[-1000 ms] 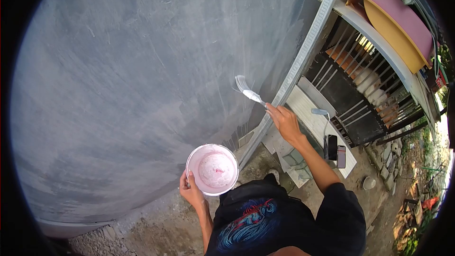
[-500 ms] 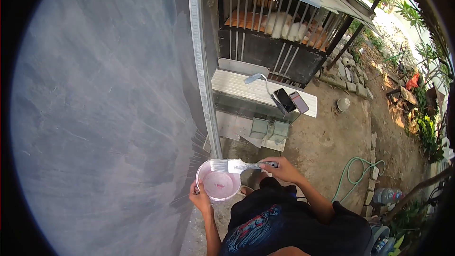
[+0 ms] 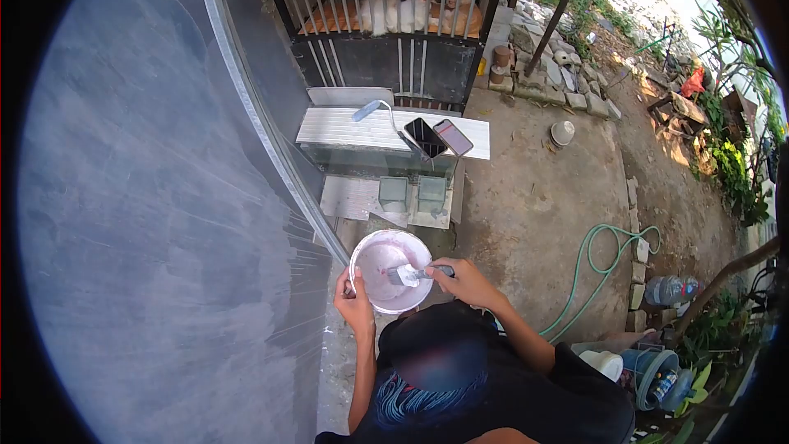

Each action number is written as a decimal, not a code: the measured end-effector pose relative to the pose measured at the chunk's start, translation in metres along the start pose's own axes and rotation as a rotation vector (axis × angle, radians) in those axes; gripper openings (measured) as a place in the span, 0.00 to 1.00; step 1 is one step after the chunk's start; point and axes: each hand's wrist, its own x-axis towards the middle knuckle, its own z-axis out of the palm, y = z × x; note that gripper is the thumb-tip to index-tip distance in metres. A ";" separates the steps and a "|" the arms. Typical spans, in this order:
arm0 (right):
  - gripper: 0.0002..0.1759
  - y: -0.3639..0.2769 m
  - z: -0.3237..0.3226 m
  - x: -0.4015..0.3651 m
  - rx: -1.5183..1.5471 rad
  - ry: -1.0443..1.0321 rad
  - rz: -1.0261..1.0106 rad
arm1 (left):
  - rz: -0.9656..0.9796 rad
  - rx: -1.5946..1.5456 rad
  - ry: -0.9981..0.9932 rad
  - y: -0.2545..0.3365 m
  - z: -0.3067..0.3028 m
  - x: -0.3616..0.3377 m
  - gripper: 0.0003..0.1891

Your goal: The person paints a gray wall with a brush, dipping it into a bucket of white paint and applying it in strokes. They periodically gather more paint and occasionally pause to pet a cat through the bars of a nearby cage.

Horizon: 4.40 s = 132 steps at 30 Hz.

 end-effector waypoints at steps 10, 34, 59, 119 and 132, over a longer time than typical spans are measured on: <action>0.23 0.060 -0.070 -0.088 0.082 0.216 -0.029 | -0.019 -0.016 -0.091 0.015 0.077 -0.091 0.14; 0.37 0.099 -0.184 -0.093 0.477 0.653 0.156 | -0.002 -0.073 -0.570 0.047 0.273 -0.085 0.15; 0.30 0.079 -0.305 -0.020 0.375 1.147 0.078 | 0.100 -0.271 -0.525 0.183 0.437 0.223 0.23; 0.32 0.128 -0.307 -0.050 0.417 1.314 0.122 | -0.648 -1.086 -1.090 0.173 0.505 0.389 0.20; 0.31 0.121 -0.312 -0.047 0.385 1.266 0.188 | -0.716 -1.237 -1.081 0.163 0.513 0.392 0.17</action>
